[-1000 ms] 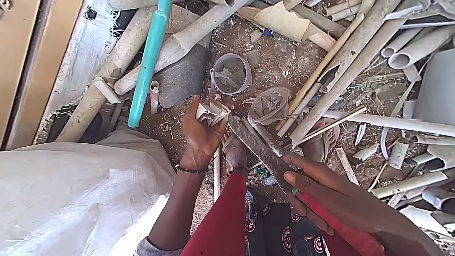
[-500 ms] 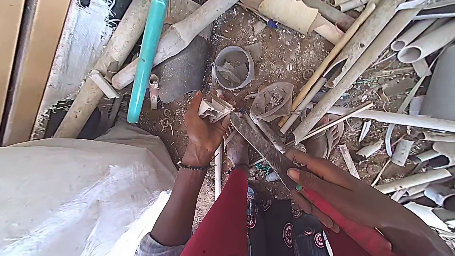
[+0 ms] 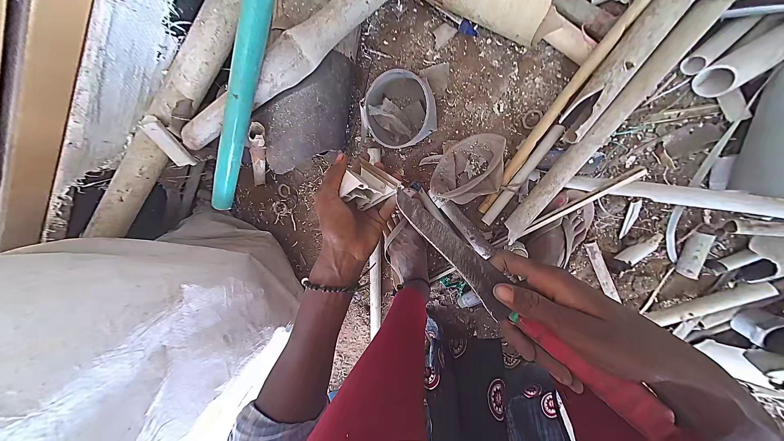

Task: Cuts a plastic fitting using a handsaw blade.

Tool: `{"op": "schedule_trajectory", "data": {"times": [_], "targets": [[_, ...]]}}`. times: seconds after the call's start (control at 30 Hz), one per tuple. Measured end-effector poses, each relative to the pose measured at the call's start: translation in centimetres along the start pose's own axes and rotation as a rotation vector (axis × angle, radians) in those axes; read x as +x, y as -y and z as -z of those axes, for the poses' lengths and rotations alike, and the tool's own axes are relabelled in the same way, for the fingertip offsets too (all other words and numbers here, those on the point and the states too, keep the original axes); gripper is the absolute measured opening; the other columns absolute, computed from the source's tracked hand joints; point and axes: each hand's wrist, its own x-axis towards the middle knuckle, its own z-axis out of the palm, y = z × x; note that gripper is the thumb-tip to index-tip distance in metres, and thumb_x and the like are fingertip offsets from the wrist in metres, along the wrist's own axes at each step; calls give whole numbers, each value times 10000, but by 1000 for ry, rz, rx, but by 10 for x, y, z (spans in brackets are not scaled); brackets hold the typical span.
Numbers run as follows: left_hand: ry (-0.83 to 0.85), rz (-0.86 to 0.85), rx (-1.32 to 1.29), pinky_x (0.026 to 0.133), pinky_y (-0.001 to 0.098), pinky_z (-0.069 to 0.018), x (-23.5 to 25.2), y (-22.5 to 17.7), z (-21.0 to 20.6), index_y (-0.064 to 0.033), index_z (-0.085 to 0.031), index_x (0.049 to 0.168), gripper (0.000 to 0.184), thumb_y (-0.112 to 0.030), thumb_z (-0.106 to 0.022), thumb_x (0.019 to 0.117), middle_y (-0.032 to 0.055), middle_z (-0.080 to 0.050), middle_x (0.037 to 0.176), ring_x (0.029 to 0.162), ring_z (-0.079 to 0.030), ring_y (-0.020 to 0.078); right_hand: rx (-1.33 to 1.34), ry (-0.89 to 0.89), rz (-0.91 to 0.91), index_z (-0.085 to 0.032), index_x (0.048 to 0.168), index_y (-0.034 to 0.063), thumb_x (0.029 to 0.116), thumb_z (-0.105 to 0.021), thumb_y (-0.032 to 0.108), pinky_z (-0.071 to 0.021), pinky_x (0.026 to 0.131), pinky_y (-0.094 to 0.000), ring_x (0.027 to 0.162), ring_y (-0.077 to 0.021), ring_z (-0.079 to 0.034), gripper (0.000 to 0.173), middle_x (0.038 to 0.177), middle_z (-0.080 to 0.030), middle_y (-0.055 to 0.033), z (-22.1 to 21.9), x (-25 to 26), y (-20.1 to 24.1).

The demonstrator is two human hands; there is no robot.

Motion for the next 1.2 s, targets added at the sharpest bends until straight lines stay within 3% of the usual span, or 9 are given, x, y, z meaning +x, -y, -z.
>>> {"op": "schedule_trajectory", "data": {"times": [0.23, 0.33, 0.47, 0.67, 0.87, 1.0, 1.07, 1.13, 1.2], "targets": [[62, -12, -56, 783, 395, -636, 0, -9, 4, -124, -561, 1295, 352, -364, -429, 1076, 99, -682, 1122, 991, -727, 230, 135, 65, -34, -493, 1206, 194, 1109, -371, 331, -473, 336, -205, 423, -56, -541, 207, 691, -568, 20, 7, 1, -2], [146, -30, -26, 797, 379, -630, 3, -15, 10, -121, -562, 1361, 396, -348, -394, 1083, 88, -677, 1192, 961, -726, 202, 103, 78, -21, -502, 1203, 190, 1107, -398, 322, -466, 337, -209, 420, -56, -526, 194, 674, -545, 23, 8, 2, -5], [170, -83, 81, 785, 384, -630, 3, -15, 10, -142, -563, 1336, 357, -327, -391, 1084, 54, -668, 1088, 927, -716, 191, -309, -132, 33, -522, 1183, 172, 1088, -439, 341, -442, 350, -199, 412, -28, -484, 211, 626, -486, 62, -5, 1, 1], [152, -150, 268, 776, 378, -632, -2, -15, 6, -217, -511, 1419, 361, -291, -484, 1067, 13, -681, 1144, 959, -722, 175, -850, -408, 188, -591, 1148, 100, 1061, -444, 313, -418, 433, -182, 473, -20, -476, 273, 617, -481, 58, -20, 4, -5], [126, -153, 217, 803, 398, -634, -3, -11, -2, -208, -551, 1333, 284, -298, -470, 1076, 10, -685, 1090, 963, -724, 186, -1290, -646, 239, -617, 1151, 88, 1024, -445, 251, -418, 396, -318, 445, -192, -537, 268, 545, -467, 14, -31, 7, -13], [153, -166, 165, 835, 407, -629, -3, -7, -4, -206, -564, 1312, 270, -297, -460, 1080, 9, -690, 1116, 999, -721, 188, -1028, -544, 193, -613, 1146, 102, 1054, -425, 294, -399, 423, -264, 457, -113, -479, 284, 577, -460, 37, -20, 5, -11], [258, -188, 84, 912, 488, -598, -3, -10, -1, -221, -500, 1410, 340, -275, -414, 1086, 40, -662, 1208, 1105, -690, 246, -609, -360, 139, -572, 1166, 121, 1088, -416, 350, -436, 407, -201, 451, -30, -478, 288, 623, -481, 62, -3, 9, -12], [500, -159, -34, 1021, 570, -511, 1, -19, 9, -291, -342, 1559, 487, -406, -302, 1088, 51, -568, 1405, 1302, -575, 291, -387, -267, 173, -552, 1147, 138, 1088, -438, 370, -456, 407, -181, 465, -7, -498, 265, 658, -505, 69, 7, 13, -19], [688, -170, -53, 900, 419, -585, 5, -27, 14, -292, -282, 1592, 627, -600, -170, 1057, 21, -560, 1387, 1196, -626, 210, -352, -179, 257, -549, 1150, 120, 1095, -445, 354, -453, 460, -151, 529, 14, -515, 262, 700, -533, 71, 11, 14, -22]]}}
